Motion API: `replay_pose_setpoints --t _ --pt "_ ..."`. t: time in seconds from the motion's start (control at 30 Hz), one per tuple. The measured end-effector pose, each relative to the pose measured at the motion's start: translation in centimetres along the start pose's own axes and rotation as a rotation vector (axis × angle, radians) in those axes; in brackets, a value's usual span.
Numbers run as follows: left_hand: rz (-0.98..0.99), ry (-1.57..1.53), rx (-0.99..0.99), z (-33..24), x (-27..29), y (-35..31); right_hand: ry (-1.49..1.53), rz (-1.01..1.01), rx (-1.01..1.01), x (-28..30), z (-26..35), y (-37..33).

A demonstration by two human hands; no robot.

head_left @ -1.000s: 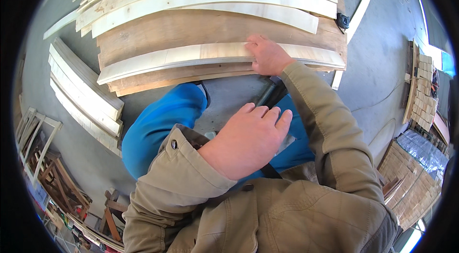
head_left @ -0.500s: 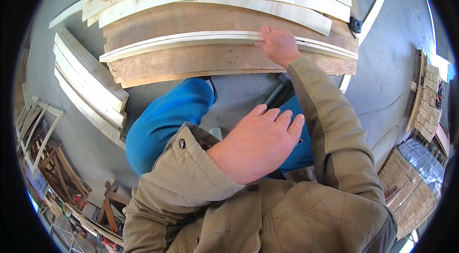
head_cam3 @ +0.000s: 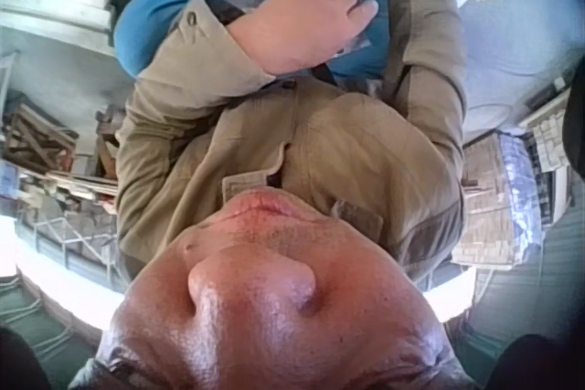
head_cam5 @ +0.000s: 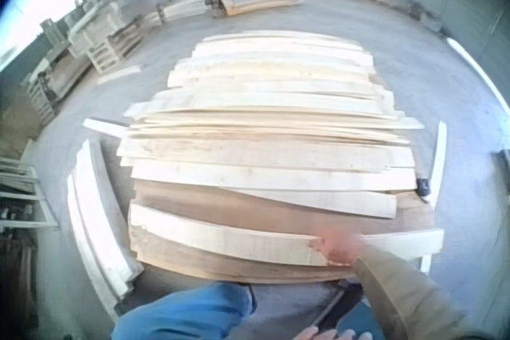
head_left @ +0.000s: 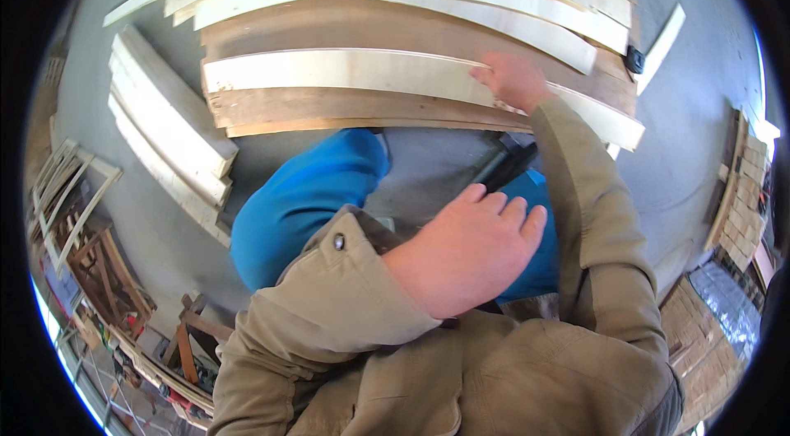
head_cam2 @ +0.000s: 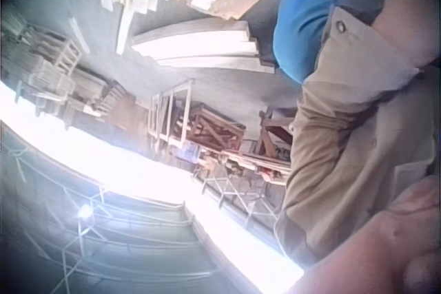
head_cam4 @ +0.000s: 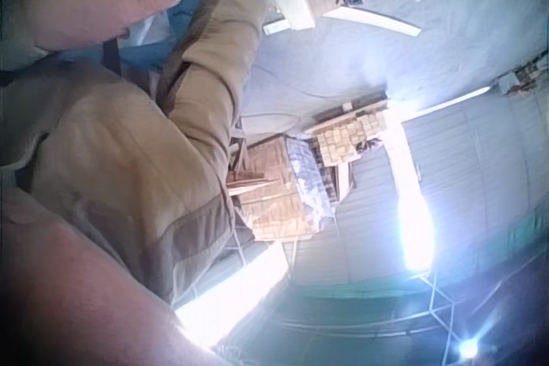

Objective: The person sits on the floor and uses a pneumatic nail gun to fasten thin wooden planks onto a larger wooden base. They then pick up the assembled unit and place it on a stack of similar planks.

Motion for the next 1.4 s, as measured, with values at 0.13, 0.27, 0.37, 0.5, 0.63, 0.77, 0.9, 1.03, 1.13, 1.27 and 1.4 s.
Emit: replay_pose_setpoints --t 0.13,0.27,0.37,0.5,0.63,0.77,0.9,1.03,1.13,1.27,1.4 --pt "0.064 0.035 0.024 -0.2 0.2 0.0 -0.021 -0.027 0.093 -0.8 -1.2 0.6" --pt "0.053 0.045 -0.018 0.0 0.5 -0.1 -0.045 0.051 0.027 -1.2 -1.8 0.5" --pt "0.085 0.034 -0.023 0.0 0.7 0.0 -0.07 0.02 0.025 -1.4 -1.6 0.3" --pt "0.129 -0.046 0.018 -0.1 0.8 0.4 -0.099 -0.052 0.124 -1.9 -1.7 0.3" --pt "0.123 -0.066 -0.001 0.1 1.1 0.5 -0.097 -0.102 0.14 -2.3 -2.2 0.0" --pt "0.167 -0.067 -0.001 0.1 1.3 0.5 -0.012 -0.176 0.104 -2.6 -1.8 -0.3" --pt "0.192 -0.068 0.002 0.1 1.4 0.6 -0.131 -0.325 0.146 -3.1 -1.3 -0.9" --pt "0.18 -0.079 -0.002 0.0 1.6 0.6 -0.128 -0.483 0.214 -3.7 -1.5 -1.9" --pt "0.176 -0.08 -0.007 -0.1 1.8 0.6 -0.107 -0.464 0.283 -4.4 -1.5 -2.6" --pt "0.169 -0.103 -0.021 0.0 2.2 0.7 -0.176 -0.391 0.287 -5.0 -1.1 -3.3" --pt "0.181 -0.117 -0.027 0.0 2.5 0.8 -0.197 -0.284 0.221 -4.7 -0.4 -2.9"
Point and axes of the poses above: each hand's wrist, its own y-axis towards the middle knuckle, its own x-axis out of the back of the hand, z = x × y, the point moved 1 cm from there along y, towards the middle knuckle, and after that the axes turned 12 degrees about y, right-handed, at the moved point
